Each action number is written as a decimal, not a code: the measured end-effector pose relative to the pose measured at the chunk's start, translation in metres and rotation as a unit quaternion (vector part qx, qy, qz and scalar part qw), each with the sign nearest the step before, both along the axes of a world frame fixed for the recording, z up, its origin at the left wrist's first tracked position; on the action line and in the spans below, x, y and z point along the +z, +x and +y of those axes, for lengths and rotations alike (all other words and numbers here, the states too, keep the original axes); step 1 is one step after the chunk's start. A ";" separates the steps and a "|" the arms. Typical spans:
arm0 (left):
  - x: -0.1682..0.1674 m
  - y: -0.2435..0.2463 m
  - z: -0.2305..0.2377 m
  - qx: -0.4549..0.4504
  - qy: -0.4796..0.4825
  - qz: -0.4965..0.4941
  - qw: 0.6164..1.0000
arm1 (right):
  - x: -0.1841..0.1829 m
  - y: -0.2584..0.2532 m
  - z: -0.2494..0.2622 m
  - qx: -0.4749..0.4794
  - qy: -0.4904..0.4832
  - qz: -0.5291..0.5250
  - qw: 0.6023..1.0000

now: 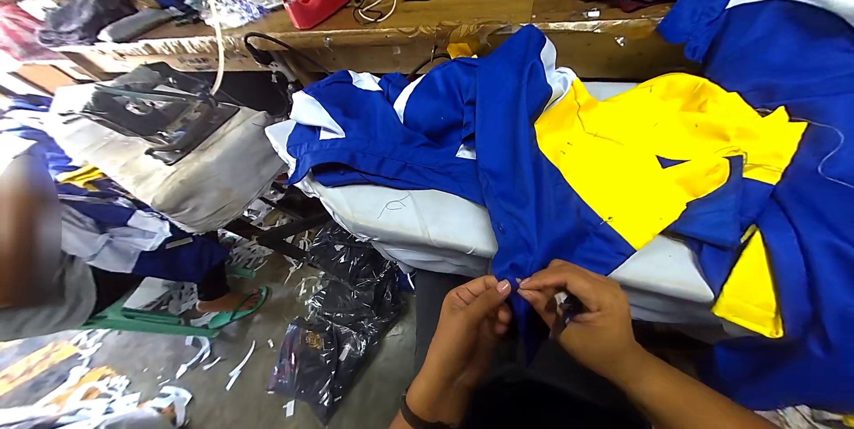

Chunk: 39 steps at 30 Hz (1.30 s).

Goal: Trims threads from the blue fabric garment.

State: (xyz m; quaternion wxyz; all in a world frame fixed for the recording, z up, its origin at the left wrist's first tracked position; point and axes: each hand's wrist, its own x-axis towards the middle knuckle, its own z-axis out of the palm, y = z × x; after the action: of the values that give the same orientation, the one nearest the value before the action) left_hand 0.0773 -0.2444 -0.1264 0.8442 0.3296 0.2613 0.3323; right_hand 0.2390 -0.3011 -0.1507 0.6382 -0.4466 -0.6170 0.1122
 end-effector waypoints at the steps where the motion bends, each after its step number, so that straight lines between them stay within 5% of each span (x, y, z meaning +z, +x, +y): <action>1: 0.002 -0.001 0.000 0.001 -0.030 -0.010 1.000 | 0.006 0.002 -0.003 0.027 -0.041 0.041 0.998; 6: 0.006 -0.004 0.001 0.040 -0.047 -0.001 0.998 | 0.025 0.031 -0.027 -0.015 -0.149 -0.027 0.988; 10: 0.006 -0.003 0.000 0.043 -0.033 0.006 0.999 | 0.021 0.042 -0.034 -0.132 -0.120 -0.158 0.971; 22: 0.002 -0.003 -0.002 0.018 -0.002 0.012 1.000 | 0.027 0.038 -0.025 -0.160 -0.050 -0.268 0.949; 30: 0.002 0.002 -0.007 0.027 -0.042 -0.007 0.999 | 0.020 0.039 -0.028 -0.101 -0.114 -0.142 0.978; 39: -0.001 0.013 -0.019 0.095 0.015 -0.012 0.995 | 0.013 0.022 -0.036 -0.162 -0.101 -0.100 0.977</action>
State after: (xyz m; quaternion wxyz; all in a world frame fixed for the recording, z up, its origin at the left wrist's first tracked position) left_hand 0.0907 -0.2631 -0.1279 0.8070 0.3116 0.2764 0.4186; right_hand 0.2610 -0.3369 -0.1379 0.5345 -0.6115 -0.5829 0.0238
